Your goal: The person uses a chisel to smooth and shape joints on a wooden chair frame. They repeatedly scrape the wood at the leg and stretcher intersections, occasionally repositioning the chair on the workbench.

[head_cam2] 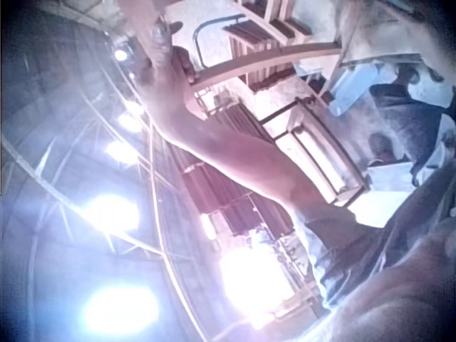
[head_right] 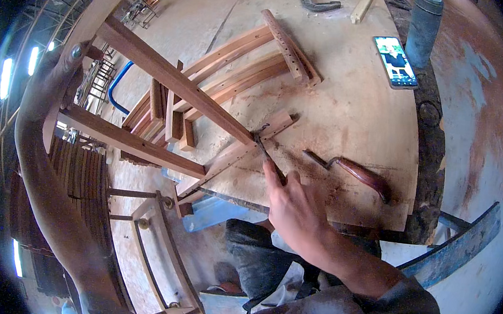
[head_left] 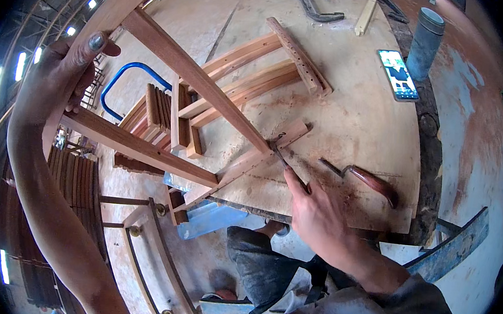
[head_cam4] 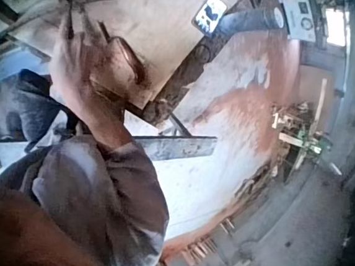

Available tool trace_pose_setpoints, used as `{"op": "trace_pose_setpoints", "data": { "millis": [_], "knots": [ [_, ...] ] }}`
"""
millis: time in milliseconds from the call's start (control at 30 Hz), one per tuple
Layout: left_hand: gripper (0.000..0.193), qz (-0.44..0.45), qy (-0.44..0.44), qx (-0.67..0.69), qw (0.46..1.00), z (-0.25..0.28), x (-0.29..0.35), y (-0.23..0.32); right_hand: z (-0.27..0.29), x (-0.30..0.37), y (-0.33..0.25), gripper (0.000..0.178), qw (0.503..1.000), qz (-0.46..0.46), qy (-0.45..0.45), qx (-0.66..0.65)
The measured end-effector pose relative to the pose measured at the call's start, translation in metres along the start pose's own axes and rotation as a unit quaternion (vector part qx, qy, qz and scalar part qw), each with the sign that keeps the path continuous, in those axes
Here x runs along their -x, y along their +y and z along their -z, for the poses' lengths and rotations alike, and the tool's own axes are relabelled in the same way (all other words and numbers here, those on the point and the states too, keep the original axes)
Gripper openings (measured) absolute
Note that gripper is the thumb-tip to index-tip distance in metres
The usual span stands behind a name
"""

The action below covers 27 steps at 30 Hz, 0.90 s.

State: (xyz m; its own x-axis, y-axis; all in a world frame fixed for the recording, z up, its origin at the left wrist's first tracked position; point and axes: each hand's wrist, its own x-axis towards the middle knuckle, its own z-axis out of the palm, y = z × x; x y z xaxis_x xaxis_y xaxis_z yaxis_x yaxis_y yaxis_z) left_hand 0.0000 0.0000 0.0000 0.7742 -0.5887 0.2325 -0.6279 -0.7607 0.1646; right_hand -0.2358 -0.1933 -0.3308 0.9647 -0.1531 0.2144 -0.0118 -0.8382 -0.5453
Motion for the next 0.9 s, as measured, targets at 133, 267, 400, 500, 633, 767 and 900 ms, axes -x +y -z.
{"op": "trace_pose_setpoints", "data": {
  "millis": [133,267,400,500,633,767,900],
  "knots": [
    [0.078,-0.009,0.023,-0.02,0.999,0.006,-0.001,0.001,-0.004,-0.019,-0.007,0.062,0.999,0.012,0.03,-0.002],
    [0.078,-0.011,-0.006,0.005,1.0,-0.001,-0.002,0.0,-0.009,-0.003,0.006,0.06,0.998,0.03,0.057,0.016],
    [0.075,0.007,-0.007,-0.021,1.0,0.007,0.003,-0.005,0.002,-0.025,-0.006,0.06,1.0,0.013,0.007,0.012],
    [0.073,-0.042,-0.033,-0.028,0.998,0.011,0.001,-0.005,0.0,-0.006,-0.008,0.058,1.0,-0.008,0.004,0.001],
    [0.067,-0.102,-0.026,-0.019,0.994,0.002,0.0,-0.008,0.0,-0.023,0.007,0.053,0.999,0.035,0.027,0.025],
    [0.071,-0.038,-0.003,-0.052,0.998,-0.009,0.005,0.023,0.013,-0.001,0.003,0.049,0.998,0.026,0.05,-0.012],
    [0.087,0.184,0.004,-0.113,0.976,0.011,0.032,0.093,0.023,0.028,-0.005,0.042,0.996,0.003,0.012,-0.085]
  ]
}}
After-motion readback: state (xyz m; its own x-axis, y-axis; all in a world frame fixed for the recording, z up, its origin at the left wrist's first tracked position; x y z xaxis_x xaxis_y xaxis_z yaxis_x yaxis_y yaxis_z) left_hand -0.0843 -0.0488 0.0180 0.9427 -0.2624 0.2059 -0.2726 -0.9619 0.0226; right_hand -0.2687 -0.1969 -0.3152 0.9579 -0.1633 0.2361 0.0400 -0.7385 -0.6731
